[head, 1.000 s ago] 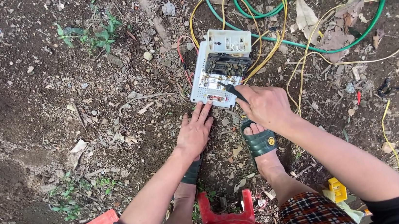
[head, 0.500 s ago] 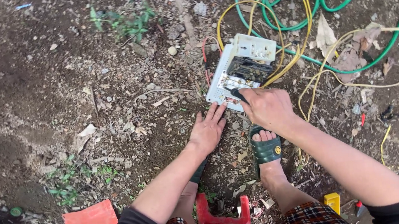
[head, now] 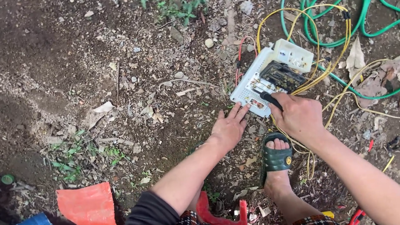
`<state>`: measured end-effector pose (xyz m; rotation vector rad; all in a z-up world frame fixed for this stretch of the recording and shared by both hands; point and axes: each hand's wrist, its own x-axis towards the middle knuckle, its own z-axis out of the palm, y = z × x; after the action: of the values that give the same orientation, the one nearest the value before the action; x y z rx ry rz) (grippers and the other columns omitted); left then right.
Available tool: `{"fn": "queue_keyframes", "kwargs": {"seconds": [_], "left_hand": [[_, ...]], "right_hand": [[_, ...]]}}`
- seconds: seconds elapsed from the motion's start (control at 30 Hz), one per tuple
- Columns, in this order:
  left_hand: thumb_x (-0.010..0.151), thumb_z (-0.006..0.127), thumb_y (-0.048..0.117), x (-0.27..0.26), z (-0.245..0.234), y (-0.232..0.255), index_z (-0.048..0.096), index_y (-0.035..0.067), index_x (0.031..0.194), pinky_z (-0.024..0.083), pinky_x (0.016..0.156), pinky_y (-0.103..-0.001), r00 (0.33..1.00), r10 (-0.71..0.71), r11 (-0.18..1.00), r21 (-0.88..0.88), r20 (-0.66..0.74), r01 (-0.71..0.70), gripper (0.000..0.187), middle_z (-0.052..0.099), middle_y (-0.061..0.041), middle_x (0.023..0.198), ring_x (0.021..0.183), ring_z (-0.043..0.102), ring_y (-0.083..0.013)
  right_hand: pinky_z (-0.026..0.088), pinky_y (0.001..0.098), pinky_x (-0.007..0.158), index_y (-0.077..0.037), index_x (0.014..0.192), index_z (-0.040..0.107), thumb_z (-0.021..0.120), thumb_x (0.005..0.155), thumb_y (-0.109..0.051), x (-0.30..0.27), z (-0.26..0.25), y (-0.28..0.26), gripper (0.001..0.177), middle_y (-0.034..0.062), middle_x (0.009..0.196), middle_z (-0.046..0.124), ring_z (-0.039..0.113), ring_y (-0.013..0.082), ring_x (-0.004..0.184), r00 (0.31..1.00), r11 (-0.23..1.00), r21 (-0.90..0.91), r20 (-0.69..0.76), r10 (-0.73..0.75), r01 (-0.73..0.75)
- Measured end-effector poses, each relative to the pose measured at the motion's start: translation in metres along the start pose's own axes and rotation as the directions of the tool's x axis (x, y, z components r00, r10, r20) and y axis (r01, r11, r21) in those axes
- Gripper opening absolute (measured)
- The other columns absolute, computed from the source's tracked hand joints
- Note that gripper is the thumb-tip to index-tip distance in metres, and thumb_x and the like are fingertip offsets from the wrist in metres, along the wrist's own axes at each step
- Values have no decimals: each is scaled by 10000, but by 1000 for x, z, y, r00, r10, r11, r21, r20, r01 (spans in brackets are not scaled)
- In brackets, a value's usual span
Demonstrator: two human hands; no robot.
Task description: Repairing or disassembling an electrical switch box using a screwdriver while sitting on the ground.
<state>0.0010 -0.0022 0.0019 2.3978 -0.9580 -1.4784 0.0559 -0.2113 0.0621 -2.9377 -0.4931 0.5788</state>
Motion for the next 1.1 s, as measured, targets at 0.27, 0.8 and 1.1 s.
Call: {"fn": "queue_keyframes", "kwargs": {"seconds": [0.27,0.8,1.1], "left_hand": [[1024,422,140,-4,-6,1,537,153,1452,353,1108,-635,1000,1,1000,-5,0,-1,443,95,-56,1723,1566,117,-337],[1034,416,143,1,-2,0,526,146,1463,360,1110,-614,1000,-2,1000,0,24,2,443,96,-60,1723,1567,115,-332],[1037,420,145,0,-5,1,517,151,1471,359,1107,-603,999,-8,1000,5,41,8,444,84,-59,1724,1567,115,-329]], "right_hand": [[594,311,611,-258,1121,740,650,935,-384,2,-1,-3,241,-30,789,741,742,178,678,999,998,-51,7,-39,39],[577,307,582,-229,1067,760,632,965,-392,0,3,-9,232,2,689,703,719,187,603,995,997,-22,-63,-75,74],[570,270,589,-236,1055,745,623,953,-400,0,-1,-11,229,-26,697,707,713,145,602,991,991,-97,-85,-104,95]]}}
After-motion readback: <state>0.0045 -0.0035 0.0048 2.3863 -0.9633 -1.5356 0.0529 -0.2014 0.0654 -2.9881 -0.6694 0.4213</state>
